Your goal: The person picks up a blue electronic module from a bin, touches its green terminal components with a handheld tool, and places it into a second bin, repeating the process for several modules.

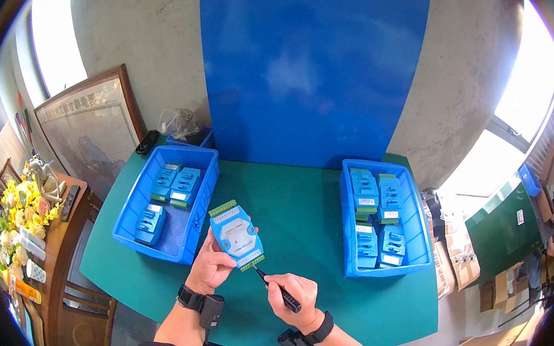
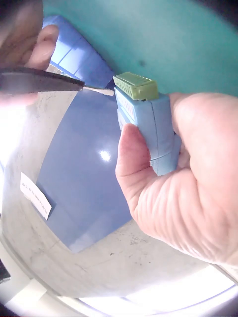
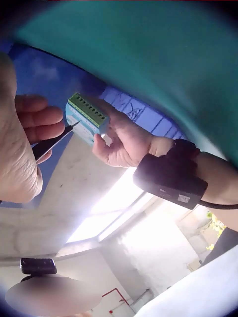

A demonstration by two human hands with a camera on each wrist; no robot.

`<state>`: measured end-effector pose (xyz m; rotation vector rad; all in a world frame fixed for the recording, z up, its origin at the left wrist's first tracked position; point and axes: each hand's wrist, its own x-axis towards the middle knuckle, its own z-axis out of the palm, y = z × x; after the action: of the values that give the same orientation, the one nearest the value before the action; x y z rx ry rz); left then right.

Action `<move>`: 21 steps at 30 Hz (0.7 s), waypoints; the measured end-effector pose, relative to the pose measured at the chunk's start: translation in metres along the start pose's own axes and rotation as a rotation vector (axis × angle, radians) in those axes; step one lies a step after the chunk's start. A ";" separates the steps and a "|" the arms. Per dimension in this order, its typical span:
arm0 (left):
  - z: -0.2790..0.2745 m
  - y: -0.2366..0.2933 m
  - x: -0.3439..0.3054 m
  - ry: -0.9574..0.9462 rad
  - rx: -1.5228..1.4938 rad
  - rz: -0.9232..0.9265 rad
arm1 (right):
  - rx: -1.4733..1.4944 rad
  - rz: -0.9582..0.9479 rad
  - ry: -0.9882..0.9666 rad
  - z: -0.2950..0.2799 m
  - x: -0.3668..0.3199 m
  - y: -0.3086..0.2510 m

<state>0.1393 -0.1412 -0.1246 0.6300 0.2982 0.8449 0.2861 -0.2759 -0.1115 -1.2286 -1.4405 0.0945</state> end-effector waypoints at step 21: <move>-0.004 -0.002 0.004 -0.018 0.042 0.007 | 0.021 0.065 0.159 -0.001 -0.002 0.008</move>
<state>0.1406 -0.1378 -0.1285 0.6774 0.2982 0.8413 0.2914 -0.2738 -0.1179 -1.2383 -1.2594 0.0546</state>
